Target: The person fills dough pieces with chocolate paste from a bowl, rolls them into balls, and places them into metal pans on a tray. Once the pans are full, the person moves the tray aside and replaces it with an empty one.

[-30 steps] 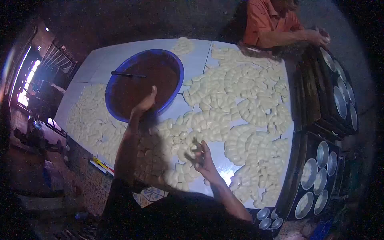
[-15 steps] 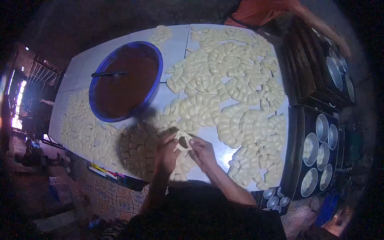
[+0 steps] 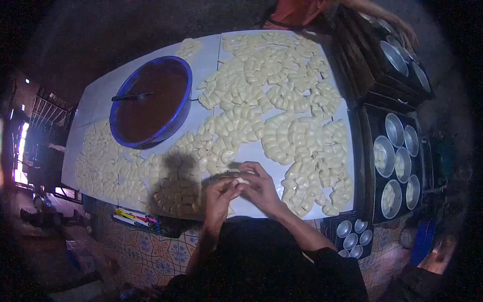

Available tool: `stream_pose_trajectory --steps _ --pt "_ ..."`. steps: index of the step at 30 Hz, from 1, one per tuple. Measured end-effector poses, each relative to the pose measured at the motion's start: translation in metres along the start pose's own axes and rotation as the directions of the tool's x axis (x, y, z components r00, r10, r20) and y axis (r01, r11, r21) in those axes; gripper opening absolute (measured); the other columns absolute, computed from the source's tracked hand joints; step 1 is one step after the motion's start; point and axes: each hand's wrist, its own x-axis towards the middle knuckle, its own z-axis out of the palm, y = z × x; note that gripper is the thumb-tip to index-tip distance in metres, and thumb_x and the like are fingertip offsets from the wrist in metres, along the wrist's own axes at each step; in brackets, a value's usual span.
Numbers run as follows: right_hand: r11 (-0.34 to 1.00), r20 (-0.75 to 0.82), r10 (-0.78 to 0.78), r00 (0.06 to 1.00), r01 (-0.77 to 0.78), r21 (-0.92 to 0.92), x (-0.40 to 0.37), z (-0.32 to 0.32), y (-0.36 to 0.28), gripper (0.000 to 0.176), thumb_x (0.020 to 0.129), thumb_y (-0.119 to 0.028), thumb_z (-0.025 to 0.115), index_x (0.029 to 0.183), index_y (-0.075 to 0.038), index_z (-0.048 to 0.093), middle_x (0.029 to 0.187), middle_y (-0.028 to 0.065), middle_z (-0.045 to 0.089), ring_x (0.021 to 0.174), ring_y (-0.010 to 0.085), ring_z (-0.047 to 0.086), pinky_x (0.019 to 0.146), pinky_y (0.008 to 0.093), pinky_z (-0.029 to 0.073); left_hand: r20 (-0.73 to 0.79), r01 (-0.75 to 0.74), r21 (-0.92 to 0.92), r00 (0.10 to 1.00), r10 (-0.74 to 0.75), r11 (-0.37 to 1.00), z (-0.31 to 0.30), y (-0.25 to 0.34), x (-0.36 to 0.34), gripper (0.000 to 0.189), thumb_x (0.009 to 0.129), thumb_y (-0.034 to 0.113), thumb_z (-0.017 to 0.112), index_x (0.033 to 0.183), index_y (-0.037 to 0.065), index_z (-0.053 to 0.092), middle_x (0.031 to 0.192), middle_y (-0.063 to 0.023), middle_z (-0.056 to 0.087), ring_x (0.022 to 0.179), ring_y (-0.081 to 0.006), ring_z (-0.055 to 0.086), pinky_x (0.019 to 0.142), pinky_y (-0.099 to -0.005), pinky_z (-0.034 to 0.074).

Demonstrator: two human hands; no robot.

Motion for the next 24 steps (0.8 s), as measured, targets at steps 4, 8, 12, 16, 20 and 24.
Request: stream_pose_trajectory --steps 4,8,12,16,20,24 --pt "0.983 0.063 0.167 0.984 -0.161 -0.088 -0.022 -0.013 0.001 0.024 0.084 -0.009 0.063 0.105 0.003 0.064 0.080 0.0062 0.061 0.073 0.0166 0.057 0.067 0.0280 0.044 -0.108 0.137 -0.202 0.981 -0.161 0.970 0.018 -0.006 -0.012 0.015 0.088 0.012 0.064 0.095 -0.001 0.065 0.088 -0.0043 0.062 0.075 -0.0072 0.057 0.062 -0.0199 0.049" --pt "0.951 -0.093 0.307 0.947 -0.308 0.001 -0.034 -0.004 -0.003 0.038 0.086 -0.011 0.061 0.122 -0.002 0.053 0.089 0.0068 0.061 0.074 0.0139 0.055 0.067 0.0266 0.046 -0.123 -0.049 -0.067 0.992 0.041 0.997 0.011 -0.046 -0.017 0.020 0.080 0.000 0.067 0.097 -0.002 0.058 0.090 -0.0049 0.062 0.084 -0.0106 0.059 0.074 -0.0252 0.050" --pt "0.365 0.561 0.640 0.525 -0.850 0.379 -0.046 -0.027 0.026 0.054 0.084 -0.001 0.057 0.136 -0.007 0.044 0.110 0.0109 0.059 0.080 0.0129 0.058 0.065 0.0255 0.050 0.025 -0.132 -0.165 0.990 0.138 0.977 0.013 -0.027 -0.031 0.046 0.074 -0.015 0.061 0.114 0.001 0.046 0.103 -0.0095 0.057 0.089 -0.0135 0.059 0.078 -0.0249 0.048" --pt "0.930 0.221 0.353 0.909 -0.366 0.019 -0.045 -0.023 0.030 0.038 0.083 0.002 0.054 0.122 0.000 0.057 0.102 0.0089 0.064 0.084 0.0114 0.061 0.064 0.0250 0.051 -0.183 -0.314 0.023 0.932 0.312 0.949 0.006 -0.030 -0.035 0.032 0.076 -0.006 0.058 0.107 -0.002 0.052 0.098 -0.0098 0.059 0.095 -0.0164 0.057 0.084 -0.0275 0.045" --pt "0.850 -0.046 0.524 0.850 -0.520 0.086 -0.037 -0.026 0.094 0.042 0.081 0.004 0.048 0.122 0.000 0.056 0.110 0.0121 0.066 0.096 0.0201 0.063 0.089 0.0302 0.047 -0.356 -0.197 -0.031 0.918 0.173 0.980 -0.013 -0.039 -0.029 0.019 0.079 -0.002 0.056 0.098 -0.002 0.057 0.095 -0.0105 0.061 0.091 -0.0173 0.059 0.080 -0.0266 0.046" --pt "0.898 -0.138 0.293 0.946 -0.321 -0.300 -0.036 -0.026 0.102 0.040 0.082 0.003 0.044 0.120 0.001 0.056 0.108 0.0187 0.065 0.098 0.0272 0.064 0.087 0.0329 0.048 -0.282 -0.089 -0.028 0.956 0.078 0.996 -0.024 -0.057 -0.030 0.018 0.081 0.000 0.057 0.099 -0.002 0.057 0.090 -0.0111 0.063 0.084 -0.0185 0.063 0.074 -0.0264 0.049"
